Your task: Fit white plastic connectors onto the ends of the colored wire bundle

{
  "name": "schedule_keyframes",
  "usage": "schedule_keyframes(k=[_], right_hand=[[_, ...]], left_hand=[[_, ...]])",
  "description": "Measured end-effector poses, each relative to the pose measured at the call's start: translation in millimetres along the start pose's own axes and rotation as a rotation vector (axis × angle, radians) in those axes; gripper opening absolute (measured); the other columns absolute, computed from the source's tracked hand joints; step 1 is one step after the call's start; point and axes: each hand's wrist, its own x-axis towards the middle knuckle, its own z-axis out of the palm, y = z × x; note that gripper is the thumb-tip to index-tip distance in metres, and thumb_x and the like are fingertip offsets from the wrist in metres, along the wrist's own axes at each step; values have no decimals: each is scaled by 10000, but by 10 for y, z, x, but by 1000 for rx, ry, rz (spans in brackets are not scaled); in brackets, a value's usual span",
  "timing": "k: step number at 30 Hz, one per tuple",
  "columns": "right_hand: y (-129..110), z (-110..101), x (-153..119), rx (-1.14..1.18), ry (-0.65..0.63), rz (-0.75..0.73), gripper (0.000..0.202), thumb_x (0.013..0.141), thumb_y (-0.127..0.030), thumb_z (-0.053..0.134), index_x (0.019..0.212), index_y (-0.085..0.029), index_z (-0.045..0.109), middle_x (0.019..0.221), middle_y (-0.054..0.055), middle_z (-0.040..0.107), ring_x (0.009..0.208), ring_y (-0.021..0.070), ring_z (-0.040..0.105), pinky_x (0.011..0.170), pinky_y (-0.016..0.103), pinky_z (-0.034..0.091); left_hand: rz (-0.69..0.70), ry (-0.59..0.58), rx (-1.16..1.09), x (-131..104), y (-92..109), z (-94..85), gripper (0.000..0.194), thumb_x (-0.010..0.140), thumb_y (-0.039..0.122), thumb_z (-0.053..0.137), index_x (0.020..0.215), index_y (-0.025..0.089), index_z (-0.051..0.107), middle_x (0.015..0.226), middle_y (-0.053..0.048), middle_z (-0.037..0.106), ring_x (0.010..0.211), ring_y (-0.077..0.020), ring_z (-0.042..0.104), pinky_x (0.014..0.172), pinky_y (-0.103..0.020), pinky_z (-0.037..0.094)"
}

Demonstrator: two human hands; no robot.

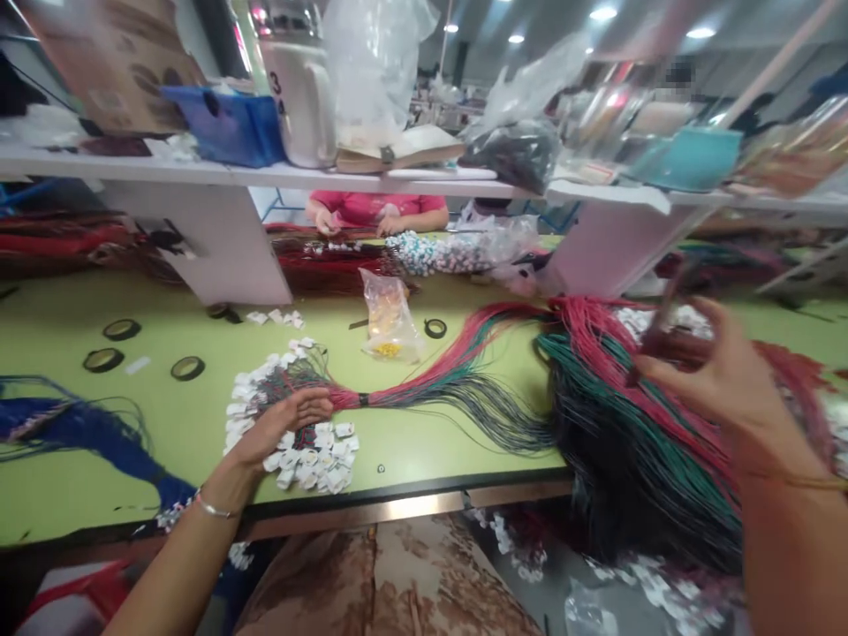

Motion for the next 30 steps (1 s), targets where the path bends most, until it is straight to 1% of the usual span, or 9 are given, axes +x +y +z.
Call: schedule_keyframes(k=[2,4,7,10,13,18,21,26,30], right_hand=[[-658,473,63,237,-55,106,1079,678,-643,797,1561,-339,258,1125,245,701,1033,381,711,774,534,570],[-1266,1070,113,432,-190,62,1167,586,-559,867,1552,-291,271,1113,190,710,978,347,724,763,495,602],[-1984,2005,118,581,-437,-71,1123,644,-451,828,1566,-218,231,1063,137,723,889,293,726,731,430,603],[-2505,2756,35,487,-593,-223,1083,678,-373,781,1568,-165,200,988,107,745,827,276,715,735,402,567],[-2864,3222,-84,253,-589,-275,1064,692,-402,747,1563,-126,201,973,127,750,788,297,709,711,388,534],[-3059,3517,-245,196,-493,-379,1020,757,-535,696,1573,-153,218,1116,186,719,782,291,705,670,365,515],[-2978,3534,-279,317,-573,-400,1045,754,-492,728,1591,-188,180,1181,180,700,800,288,705,693,384,533],[-2710,3562,-258,743,-805,-183,966,833,-435,701,1586,-252,125,1391,194,571,975,267,705,768,413,586],[-2532,3675,-240,1052,-867,13,850,841,-475,702,1528,-277,240,1390,176,537,984,231,692,759,411,616]], left_hand=[[56,-7,-8,38,-30,52,625,741,588,782,1212,186,697,1177,-165,716,1119,-285,665,1056,-460,462],[104,6,-42,61,-53,120,604,764,506,795,1271,201,671,1269,-172,680,1184,-291,640,1083,-468,443],[157,66,-165,73,-69,232,678,771,524,781,1358,230,613,1407,-179,594,1278,-318,580,1086,-476,442],[232,124,-378,69,-64,322,740,800,638,693,1432,289,531,1547,-121,476,1411,-327,456,1121,-477,416],[270,211,-571,57,-53,344,702,891,697,508,1465,293,488,1523,-79,514,1458,-287,407,1188,-445,352],[247,348,-744,44,-72,213,624,974,612,404,1473,242,469,1461,-95,578,1425,-275,460,1197,-444,349],[212,377,-802,57,-93,105,612,991,576,389,1465,201,483,1453,-114,587,1402,-291,488,1187,-462,365],[43,295,-860,61,-111,-37,650,1013,563,282,1490,158,455,1436,-158,595,1375,-334,515,1151,-550,391],[-5,232,-866,43,-117,-73,661,1005,572,291,1514,171,422,1454,-173,576,1367,-365,518,1129,-616,390]])
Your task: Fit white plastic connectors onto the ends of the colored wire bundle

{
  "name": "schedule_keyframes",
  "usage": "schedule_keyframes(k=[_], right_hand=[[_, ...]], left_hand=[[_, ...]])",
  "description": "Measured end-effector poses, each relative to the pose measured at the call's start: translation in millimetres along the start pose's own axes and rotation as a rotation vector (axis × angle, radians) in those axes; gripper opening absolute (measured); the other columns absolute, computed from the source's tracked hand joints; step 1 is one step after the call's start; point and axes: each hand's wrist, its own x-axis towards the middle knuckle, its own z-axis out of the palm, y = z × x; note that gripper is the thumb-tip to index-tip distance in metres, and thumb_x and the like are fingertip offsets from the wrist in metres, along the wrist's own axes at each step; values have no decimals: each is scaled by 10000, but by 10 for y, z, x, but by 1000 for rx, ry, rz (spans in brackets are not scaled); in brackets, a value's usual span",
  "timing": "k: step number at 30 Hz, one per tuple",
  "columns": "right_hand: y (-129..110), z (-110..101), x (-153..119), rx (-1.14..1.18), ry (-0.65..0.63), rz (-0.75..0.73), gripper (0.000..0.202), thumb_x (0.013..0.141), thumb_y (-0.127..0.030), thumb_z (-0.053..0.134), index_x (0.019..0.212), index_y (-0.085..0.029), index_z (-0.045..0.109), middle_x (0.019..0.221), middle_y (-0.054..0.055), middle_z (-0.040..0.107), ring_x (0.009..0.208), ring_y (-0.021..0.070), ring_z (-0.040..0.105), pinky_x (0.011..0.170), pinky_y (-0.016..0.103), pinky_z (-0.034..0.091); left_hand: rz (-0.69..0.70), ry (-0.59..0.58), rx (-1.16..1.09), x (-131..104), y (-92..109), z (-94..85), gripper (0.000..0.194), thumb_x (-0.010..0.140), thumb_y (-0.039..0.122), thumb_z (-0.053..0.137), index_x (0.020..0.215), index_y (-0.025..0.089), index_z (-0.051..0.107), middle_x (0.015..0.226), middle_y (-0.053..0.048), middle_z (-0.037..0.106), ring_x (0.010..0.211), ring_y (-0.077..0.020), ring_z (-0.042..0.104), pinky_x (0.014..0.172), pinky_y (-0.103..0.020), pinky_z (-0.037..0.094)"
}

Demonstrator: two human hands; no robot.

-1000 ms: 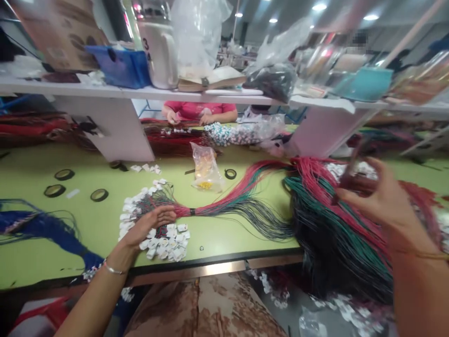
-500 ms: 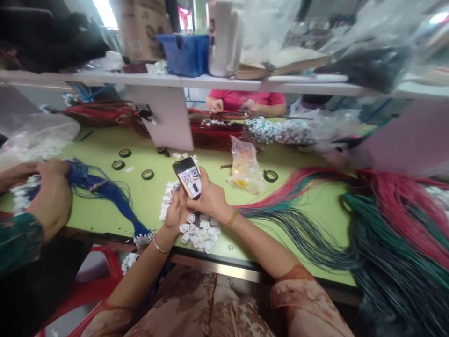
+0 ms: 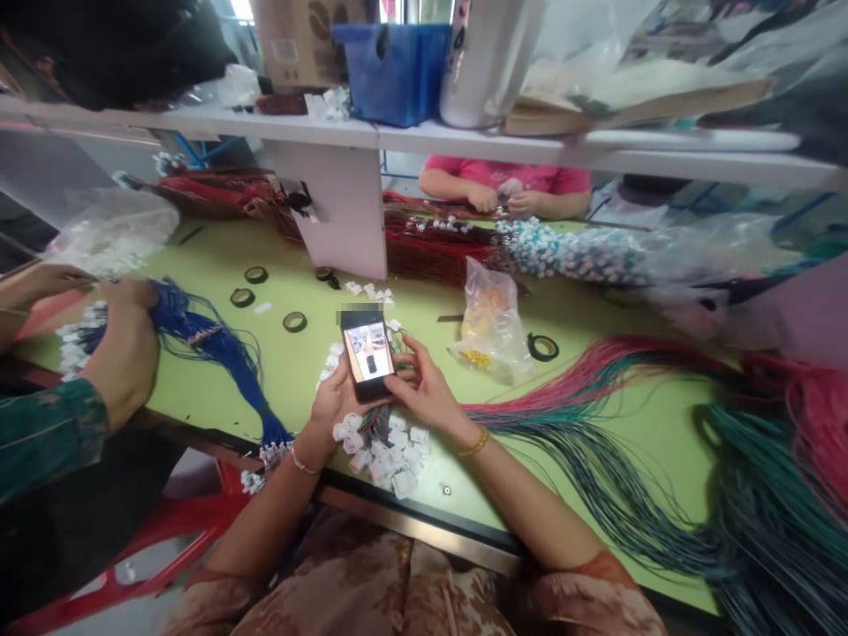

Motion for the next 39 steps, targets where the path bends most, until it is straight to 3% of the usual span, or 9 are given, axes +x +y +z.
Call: schedule_keyframes(k=[6,8,11,14,22,28,34,39], right_hand=[[33,-73,15,95,20,9,561,835,-476,711,1302,-202,564,1285,145,626,979,216,674,794,381,603],[12,-83,9,130,25,65,521,837,-498,708,1252,-198,609,1189,116,673,871,184,674,700,327,593],[18,-88,12,234,34,211,526,826,-518,720,1236,-202,630,884,40,698,646,131,617,546,254,520],[58,-87,28,322,51,280,516,763,-508,782,1149,-190,658,740,-1,662,581,124,587,507,234,470],[96,-116,-8,348,9,247,487,699,-553,830,959,-180,656,672,-31,605,546,101,535,528,236,440],[198,-124,-52,341,-21,92,528,752,-523,806,1118,-165,676,684,-36,574,494,59,381,467,214,271],[239,-116,-140,374,-45,54,540,733,-519,829,1128,-178,691,764,-9,630,566,90,503,512,225,380],[270,-97,-179,411,7,57,524,714,-499,848,1103,-178,703,767,-2,644,601,101,532,531,226,417]], left_hand=[[0,-8,45,-15,-20,38,637,1009,536,339,1529,174,401,1472,-174,558,1362,-374,519,1115,-643,397],[3,-2,31,-12,-23,32,622,1017,517,327,1537,182,384,1461,-172,569,1354,-370,529,1109,-649,401],[-23,-21,-10,-3,-25,1,602,1030,487,290,1545,185,367,1453,-175,577,1349,-364,537,1110,-644,400],[-39,-61,-38,3,-35,-24,593,1035,465,284,1547,179,366,1456,-174,575,1354,-360,534,1119,-625,401],[-60,-112,6,3,-63,-27,605,1030,475,301,1558,184,348,1422,-167,607,1335,-353,555,1120,-601,414],[-109,-155,56,21,-88,-42,618,1029,479,304,1558,164,350,1421,-172,607,1334,-353,556,1127,-580,413],[-97,-167,85,75,-116,-95,623,1021,474,358,1546,138,373,1415,-172,612,1335,-345,556,1143,-537,415],[-93,-140,100,80,-128,-70,600,1034,438,338,1551,134,364,1400,-162,627,1324,-331,570,1143,-515,424]])
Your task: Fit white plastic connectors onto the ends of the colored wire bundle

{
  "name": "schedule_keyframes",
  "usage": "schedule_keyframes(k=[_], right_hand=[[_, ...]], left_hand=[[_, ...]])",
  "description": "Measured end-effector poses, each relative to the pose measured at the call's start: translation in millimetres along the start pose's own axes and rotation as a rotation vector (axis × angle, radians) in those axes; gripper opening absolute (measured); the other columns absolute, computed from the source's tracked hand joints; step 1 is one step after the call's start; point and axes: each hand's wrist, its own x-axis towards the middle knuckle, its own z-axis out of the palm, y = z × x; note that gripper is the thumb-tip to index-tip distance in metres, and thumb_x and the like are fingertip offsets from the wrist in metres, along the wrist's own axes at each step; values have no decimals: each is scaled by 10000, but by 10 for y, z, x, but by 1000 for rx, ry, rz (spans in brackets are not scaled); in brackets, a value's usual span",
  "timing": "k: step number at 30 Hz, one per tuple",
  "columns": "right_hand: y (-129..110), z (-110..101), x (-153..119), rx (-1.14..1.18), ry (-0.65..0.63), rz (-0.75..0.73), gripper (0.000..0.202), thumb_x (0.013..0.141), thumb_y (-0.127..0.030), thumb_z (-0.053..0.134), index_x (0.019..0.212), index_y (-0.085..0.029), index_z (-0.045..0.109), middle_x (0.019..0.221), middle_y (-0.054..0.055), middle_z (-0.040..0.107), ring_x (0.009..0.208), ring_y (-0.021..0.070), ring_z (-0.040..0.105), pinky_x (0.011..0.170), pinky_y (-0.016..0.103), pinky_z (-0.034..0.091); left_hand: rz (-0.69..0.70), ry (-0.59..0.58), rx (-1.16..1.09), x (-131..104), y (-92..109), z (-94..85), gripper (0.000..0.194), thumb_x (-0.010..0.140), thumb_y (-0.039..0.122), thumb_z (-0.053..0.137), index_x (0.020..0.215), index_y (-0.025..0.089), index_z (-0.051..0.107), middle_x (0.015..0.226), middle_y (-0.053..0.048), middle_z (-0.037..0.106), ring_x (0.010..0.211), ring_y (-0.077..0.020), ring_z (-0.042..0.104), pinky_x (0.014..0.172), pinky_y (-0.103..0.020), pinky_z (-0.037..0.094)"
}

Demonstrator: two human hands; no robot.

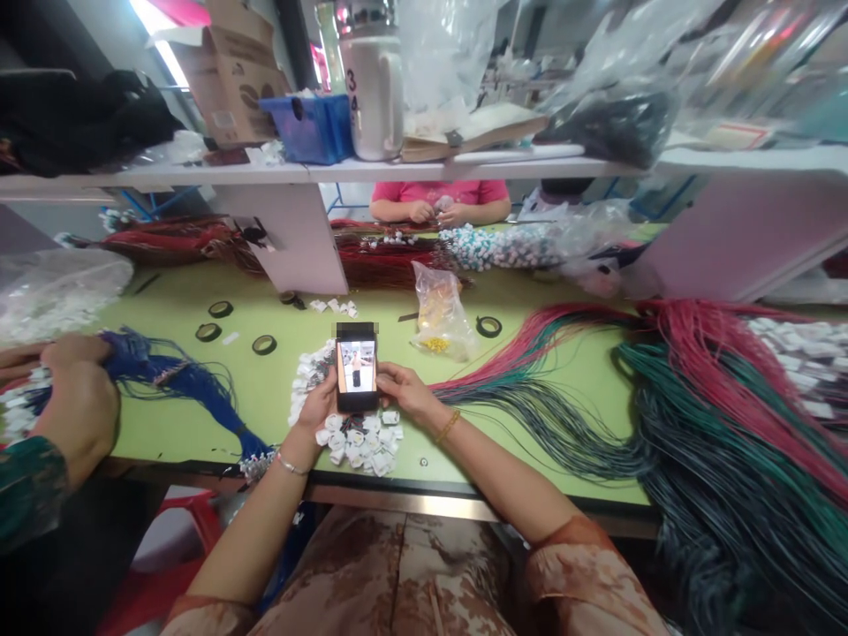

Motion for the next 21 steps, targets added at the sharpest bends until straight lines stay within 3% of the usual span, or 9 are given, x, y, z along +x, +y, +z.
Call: schedule_keyframes(k=[6,15,21], right_hand=[[7,-26,-41,-21,9,-27,491,739,-475,833,1104,-172,704,752,-6,635,544,91,504,517,236,412],[-57,-119,-98,-7,70,-81,435,758,-439,825,1088,-177,713,818,15,659,550,86,496,520,239,429],[-77,-149,-92,4,81,-67,439,733,-461,839,1054,-188,715,778,6,651,559,89,501,538,236,437]], left_hand=[[17,13,5,-6,-18,71,608,1041,446,307,1567,142,329,1420,-158,611,1350,-314,549,1167,-508,400],[56,-56,110,-37,-2,51,585,1015,460,417,1552,230,374,1522,-111,520,1420,-310,463,1195,-531,357],[68,-99,152,-34,-12,20,624,972,354,550,1544,179,373,1520,-148,513,1415,-334,465,1175,-539,386]])
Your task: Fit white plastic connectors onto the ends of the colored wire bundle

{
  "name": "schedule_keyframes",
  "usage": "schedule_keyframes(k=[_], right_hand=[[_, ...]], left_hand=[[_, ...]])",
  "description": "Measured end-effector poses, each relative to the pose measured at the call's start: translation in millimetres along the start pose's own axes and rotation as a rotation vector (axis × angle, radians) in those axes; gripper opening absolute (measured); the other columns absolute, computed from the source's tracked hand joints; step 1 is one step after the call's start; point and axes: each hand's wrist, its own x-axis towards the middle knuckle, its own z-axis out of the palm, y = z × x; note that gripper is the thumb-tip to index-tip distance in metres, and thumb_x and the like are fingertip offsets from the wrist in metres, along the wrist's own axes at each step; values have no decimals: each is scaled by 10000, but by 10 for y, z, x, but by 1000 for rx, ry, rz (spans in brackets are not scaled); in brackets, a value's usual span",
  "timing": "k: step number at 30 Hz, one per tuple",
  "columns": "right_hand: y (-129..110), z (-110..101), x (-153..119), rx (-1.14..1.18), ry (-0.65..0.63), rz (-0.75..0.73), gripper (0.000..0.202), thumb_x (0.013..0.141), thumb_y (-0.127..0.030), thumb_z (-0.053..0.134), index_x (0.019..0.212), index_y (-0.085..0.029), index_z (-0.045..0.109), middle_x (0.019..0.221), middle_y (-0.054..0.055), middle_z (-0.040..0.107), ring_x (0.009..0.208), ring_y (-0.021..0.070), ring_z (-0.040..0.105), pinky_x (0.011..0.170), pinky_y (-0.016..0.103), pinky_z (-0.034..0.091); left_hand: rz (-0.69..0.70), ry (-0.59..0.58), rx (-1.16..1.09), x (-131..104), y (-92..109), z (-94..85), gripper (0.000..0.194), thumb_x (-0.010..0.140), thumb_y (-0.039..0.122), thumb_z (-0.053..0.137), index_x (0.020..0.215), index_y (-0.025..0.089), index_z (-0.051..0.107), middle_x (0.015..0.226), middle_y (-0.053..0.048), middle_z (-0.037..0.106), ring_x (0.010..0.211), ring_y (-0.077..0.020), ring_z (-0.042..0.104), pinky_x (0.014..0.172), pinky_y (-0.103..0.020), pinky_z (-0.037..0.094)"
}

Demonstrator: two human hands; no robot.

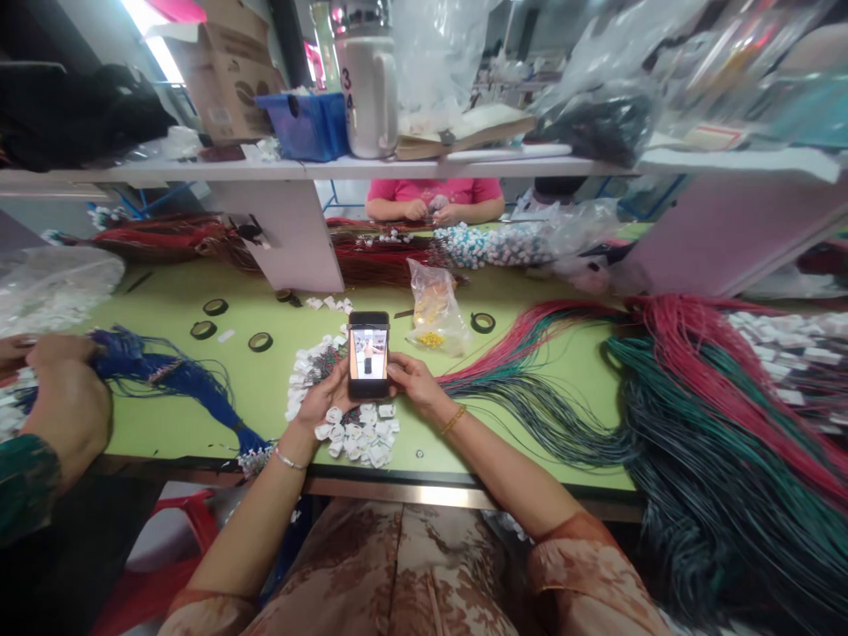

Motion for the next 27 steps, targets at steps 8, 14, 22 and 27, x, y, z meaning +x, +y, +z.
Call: schedule_keyframes(k=[8,14,22,27], right_hand=[[-20,79,70,-27,6,44,500,727,-476,832,1109,-186,691,840,27,692,616,113,553,540,226,452],[-45,167,171,-108,-156,-70,820,613,-239,879,1368,-238,557,1352,81,623,1118,228,621,939,346,532],[86,289,312,-205,-155,-118,942,624,-227,849,1463,-206,422,1414,114,567,1248,274,565,1054,401,475],[188,314,354,-259,-65,-170,871,643,-201,814,1431,-184,444,1400,130,572,1247,276,562,1101,435,434]], left_hand=[[11,56,22,26,-58,-108,693,935,299,627,1555,301,318,1470,-132,566,1341,-340,550,1123,-609,416],[108,141,7,57,-55,-109,669,905,276,672,1505,334,382,1471,-109,562,1346,-337,541,1090,-615,446],[187,220,-8,74,-47,-124,677,869,272,710,1484,313,428,1515,-103,521,1391,-345,490,1078,-553,484],[186,217,-15,58,-41,-102,676,879,271,701,1492,304,419,1467,-115,569,1404,-344,473,1072,-552,489]])
